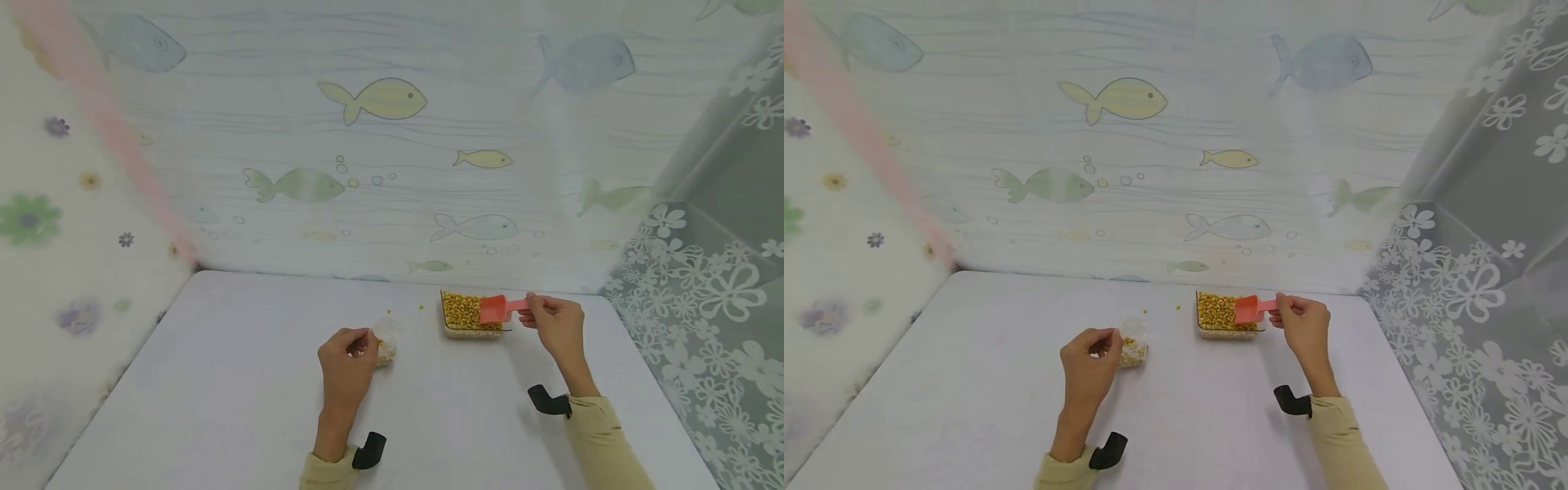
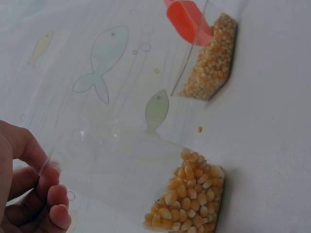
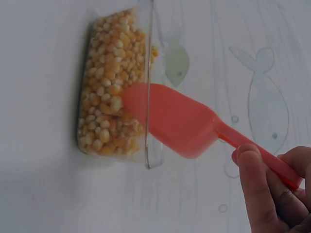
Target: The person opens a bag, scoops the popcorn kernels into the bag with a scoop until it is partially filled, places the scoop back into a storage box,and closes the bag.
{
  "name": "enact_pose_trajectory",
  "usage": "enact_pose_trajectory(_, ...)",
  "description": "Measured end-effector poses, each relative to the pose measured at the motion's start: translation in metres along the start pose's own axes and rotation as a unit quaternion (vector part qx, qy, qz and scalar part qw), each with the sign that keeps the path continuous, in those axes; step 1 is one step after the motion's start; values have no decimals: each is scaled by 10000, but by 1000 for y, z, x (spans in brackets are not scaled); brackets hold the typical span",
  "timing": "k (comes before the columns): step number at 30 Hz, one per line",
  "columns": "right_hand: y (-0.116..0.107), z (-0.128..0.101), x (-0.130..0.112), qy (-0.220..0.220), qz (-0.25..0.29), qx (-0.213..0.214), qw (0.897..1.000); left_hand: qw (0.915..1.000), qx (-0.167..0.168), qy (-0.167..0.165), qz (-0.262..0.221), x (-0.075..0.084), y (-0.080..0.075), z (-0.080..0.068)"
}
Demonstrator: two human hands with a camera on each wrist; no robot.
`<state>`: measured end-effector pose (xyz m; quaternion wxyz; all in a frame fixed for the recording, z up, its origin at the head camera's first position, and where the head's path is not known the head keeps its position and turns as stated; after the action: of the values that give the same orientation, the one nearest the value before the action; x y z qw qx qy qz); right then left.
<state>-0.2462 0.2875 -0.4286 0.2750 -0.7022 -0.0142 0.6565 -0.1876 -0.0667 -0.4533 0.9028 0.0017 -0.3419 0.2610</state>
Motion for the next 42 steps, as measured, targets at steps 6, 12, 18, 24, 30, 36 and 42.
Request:
enact_pose_trajectory(6,-1,-2,-10,-218,-581,-4,9981,10000,-7,13,59,0,0,0)
enact_pose_trajectory(12,8,-3,-11,-76,-744,-315,9967,10000,29,21,38,1,0,0)
enact_pose_trajectory(18,11,3,6,365,-276,-608,9971,10000,47,51,1,1,0,0)
enact_pose_trajectory(24,11,11,29,1391,414,-956,9848,10000,-14,46,22,0,1,0)
enact_pose_trajectory(30,9,9,43,2122,1176,-1207,9626,10000,-19,44,-3,1,1,0)
enact_pose_trajectory(36,7,6,54,2726,1993,-1400,9308,9999,-15,123,-1,2,0,0)
enact_pose_trajectory(42,6,5,63,3073,2664,-1471,9016,9999,7,125,-6,1,0,0)
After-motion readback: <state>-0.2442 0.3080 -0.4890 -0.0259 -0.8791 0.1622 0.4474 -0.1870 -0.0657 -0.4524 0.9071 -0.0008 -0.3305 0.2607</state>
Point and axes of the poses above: each hand's wrist, its own z-axis towards the middle knuckle, its own y-axis out of the palm, x = y × z, the point moved 3 cm from there along z, towards the middle knuckle, and after that the axes turned 14 degrees about y, right-handed, at the moved point
